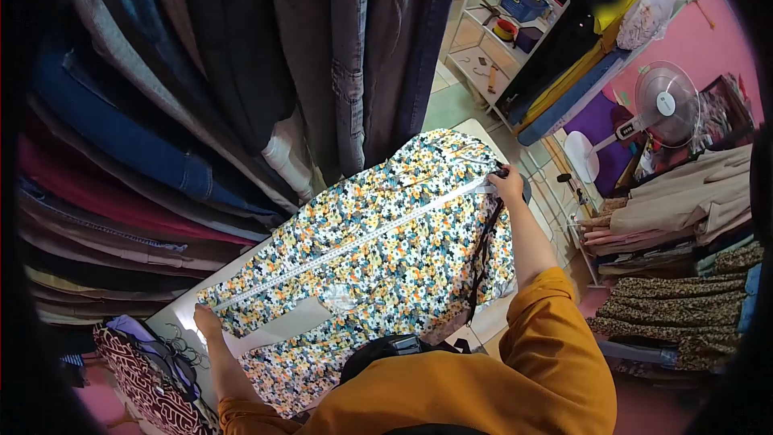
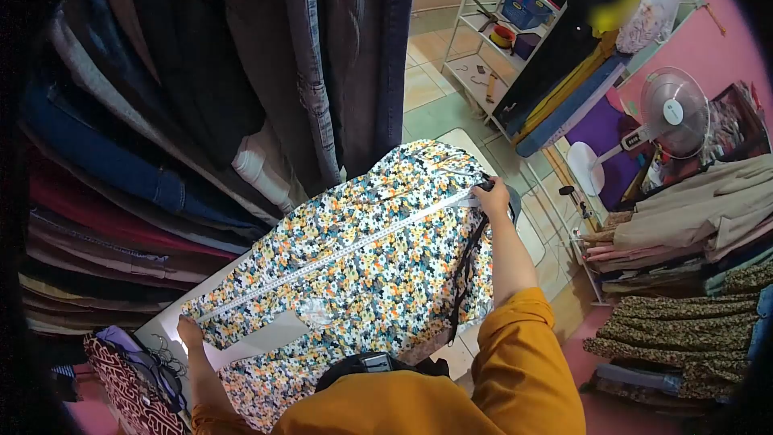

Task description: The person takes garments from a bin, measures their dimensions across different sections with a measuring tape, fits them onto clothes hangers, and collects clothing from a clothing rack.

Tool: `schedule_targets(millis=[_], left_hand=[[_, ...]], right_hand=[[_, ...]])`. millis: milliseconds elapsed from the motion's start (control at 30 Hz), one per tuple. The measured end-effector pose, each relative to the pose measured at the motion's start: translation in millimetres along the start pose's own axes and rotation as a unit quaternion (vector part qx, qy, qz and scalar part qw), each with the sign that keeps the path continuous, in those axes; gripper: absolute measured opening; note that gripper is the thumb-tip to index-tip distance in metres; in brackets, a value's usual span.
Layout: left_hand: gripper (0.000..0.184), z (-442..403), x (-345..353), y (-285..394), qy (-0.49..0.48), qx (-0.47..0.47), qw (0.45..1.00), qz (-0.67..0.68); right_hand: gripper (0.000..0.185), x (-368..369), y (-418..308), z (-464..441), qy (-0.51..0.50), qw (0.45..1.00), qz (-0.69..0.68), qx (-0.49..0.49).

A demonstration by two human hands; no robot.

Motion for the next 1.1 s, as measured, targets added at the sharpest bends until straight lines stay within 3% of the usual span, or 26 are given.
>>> schedule_targets(millis=[100, 133, 167, 200, 233, 300, 367, 433, 500, 567, 633, 667, 700, 767, 833, 900, 933, 1033, 1100], left_hand=[[0.007, 7.9, -21.0, 16.6, 0.072, 0.036, 0.996, 0.042], [0.007, 12.7, -38.5, 40.1, 0.148, 0.148, 0.972, 0.109], [0.014, 17.9, -37.4, 42.7, 0.116, 0.120, 0.980, 0.113], [0.014, 21.2, -30.6, 51.2, 0.000, 0.043, 0.967, 0.252], [0.013, 33.3, -17.4, 65.5, -0.118, -0.038, 0.916, 0.382], [0.005, 65.8, -5.6, 129.3, -0.243, -0.050, 0.852, 0.461], [0.011, 100.1, 9.8, 210.8, -0.417, 0.015, 0.800, 0.432], [0.011, 132.3, 28.1, 277.4, -0.511, 0.008, 0.749, 0.421], [0.011, 145.0, 45.5, 341.7, -0.536, 0.146, 0.717, 0.422], [0.023, 133.0, 66.9, 384.5, -0.430, 0.281, 0.793, 0.327], [0.033, 121.1, 45.4, 429.6, -0.214, 0.391, 0.864, 0.233], [0.033, 119.9, 45.0, 440.6, -0.118, 0.453, 0.868, 0.163], [0.033, 121.9, 49.8, 446.8, -0.120, 0.461, 0.863, 0.167], [0.035, 112.9, 64.5, 441.1, -0.109, 0.370, 0.921, 0.060], [0.028, 104.8, 71.9, 434.0, -0.080, 0.383, 0.917, 0.078], [0.015, 96.0, 83.0, 425.6, -0.143, 0.361, 0.905, 0.173], [0.010, 96.1, 65.5, 426.7, -0.110, 0.364, 0.912, 0.152], [0.011, 85.7, 58.2, 410.1, -0.088, 0.370, 0.916, 0.130], [0.008, 88.5, 51.5, 403.7, -0.091, 0.378, 0.913, 0.126]], right_hand=[[0.061, -4.4, -10.4, 9.7, 0.007, 0.999, -0.034, -0.023], [0.061, -5.0, -16.7, 18.1, -0.025, 0.989, -0.142, -0.040], [0.061, -6.5, -20.0, 29.5, -0.057, 0.966, -0.246, -0.055], [0.054, -12.1, -32.6, 54.1, -0.071, 0.962, -0.250, -0.082], [0.044, -7.7, -45.1, 84.3, -0.172, 0.925, -0.333, -0.058], [0.040, 1.1, -59.3, 141.6, -0.272, 0.890, -0.354, -0.095], [0.043, 30.0, -53.6, 189.1, -0.346, 0.873, -0.322, -0.124], [0.051, 46.8, -54.0, 239.9, -0.375, 0.867, -0.289, -0.156], [0.057, 49.0, -56.8, 277.4, -0.396, 0.877, -0.213, -0.169], [0.060, 31.2, -59.6, 292.8, -0.384, 0.884, -0.189, -0.187], [0.059, 1.1, -51.1, 285.4, -0.388, 0.894, -0.163, -0.154], [0.058, -21.8, -42.3, 273.9, -0.350, 0.909, -0.172, -0.146], [0.058, -48.7, -33.9, 261.5, -0.310, 0.923, -0.180, -0.138], [0.057, -99.1, 5.2, 223.4, -0.224, 0.942, -0.203, -0.146], [0.055, -181.3, 35.9, 195.0, -0.144, 0.962, -0.219, -0.074], [0.053, -269.0, 62.2, 174.0, 0.031, 0.972, -0.209, -0.102], [0.052, -303.1, 76.4, 168.6, 0.134, 0.958, -0.211, -0.142], [0.050, -341.2, 96.9, 159.9, 0.221, 0.943, -0.230, -0.092], [0.051, -313.0, 118.8, 133.6, 0.210, 0.947, -0.226, -0.088]])
Point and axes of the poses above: each hand's wrist, its own z-axis away from the middle knuckle, its own x-axis out of the palm, y = z × x, the point moved 8 cm from there along -z, towards the middle knuckle, and after that the axes turned 6 degrees about x, right-handed, at the moved point
